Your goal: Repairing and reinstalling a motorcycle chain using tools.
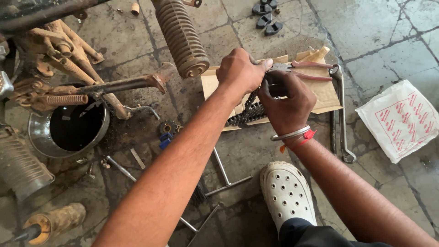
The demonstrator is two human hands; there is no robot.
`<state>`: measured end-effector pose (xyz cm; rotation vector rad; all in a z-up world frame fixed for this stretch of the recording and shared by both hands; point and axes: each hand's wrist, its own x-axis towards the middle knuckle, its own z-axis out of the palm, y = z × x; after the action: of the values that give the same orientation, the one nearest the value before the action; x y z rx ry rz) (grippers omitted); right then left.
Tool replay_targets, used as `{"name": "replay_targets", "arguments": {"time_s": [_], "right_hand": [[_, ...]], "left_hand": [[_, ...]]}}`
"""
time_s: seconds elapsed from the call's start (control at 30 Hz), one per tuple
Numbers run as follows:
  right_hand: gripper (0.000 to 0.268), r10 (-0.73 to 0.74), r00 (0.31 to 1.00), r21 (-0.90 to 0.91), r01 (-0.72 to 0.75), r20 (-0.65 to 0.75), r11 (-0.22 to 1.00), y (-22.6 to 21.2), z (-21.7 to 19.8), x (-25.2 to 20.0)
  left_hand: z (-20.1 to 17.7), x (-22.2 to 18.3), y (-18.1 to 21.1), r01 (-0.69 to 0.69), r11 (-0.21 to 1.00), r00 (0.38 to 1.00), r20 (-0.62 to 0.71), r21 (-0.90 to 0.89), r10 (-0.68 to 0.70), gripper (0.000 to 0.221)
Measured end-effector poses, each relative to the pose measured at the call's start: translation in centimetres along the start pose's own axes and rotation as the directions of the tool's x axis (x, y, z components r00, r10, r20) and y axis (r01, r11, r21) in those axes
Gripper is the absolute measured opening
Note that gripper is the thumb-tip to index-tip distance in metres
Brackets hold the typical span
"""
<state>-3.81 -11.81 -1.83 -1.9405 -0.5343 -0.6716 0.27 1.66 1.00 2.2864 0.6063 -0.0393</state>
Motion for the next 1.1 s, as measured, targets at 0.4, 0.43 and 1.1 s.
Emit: {"name": "replay_targets", "arguments": {"time_s": [0.4,0.43,1.1], "right_hand": [[0.024,-0.206,0.967,-0.06,0.217,0.153,0.974,1.2,-1.7,0.8],[0.025,-0.226,0.96,-0.08,0.242,0.164,0.967,1.4,-1.7,0.9],[0.02,0.332,0.923,-0.218,-0.289,0.194,0.932,7.6,-3.2,2.6]], "left_hand": [[-0.3,-0.1,-0.2,-0.051,0.998,0.999,0.007,-0.028,0.051,0.048],[-0.3,-0.1,-0.2,-0.057,0.998,0.998,0.005,-0.036,0.057,0.048],[0.4,1.2,-1.9,-0.097,0.99,0.995,-0.01,-0.105,0.097,0.049]]}}
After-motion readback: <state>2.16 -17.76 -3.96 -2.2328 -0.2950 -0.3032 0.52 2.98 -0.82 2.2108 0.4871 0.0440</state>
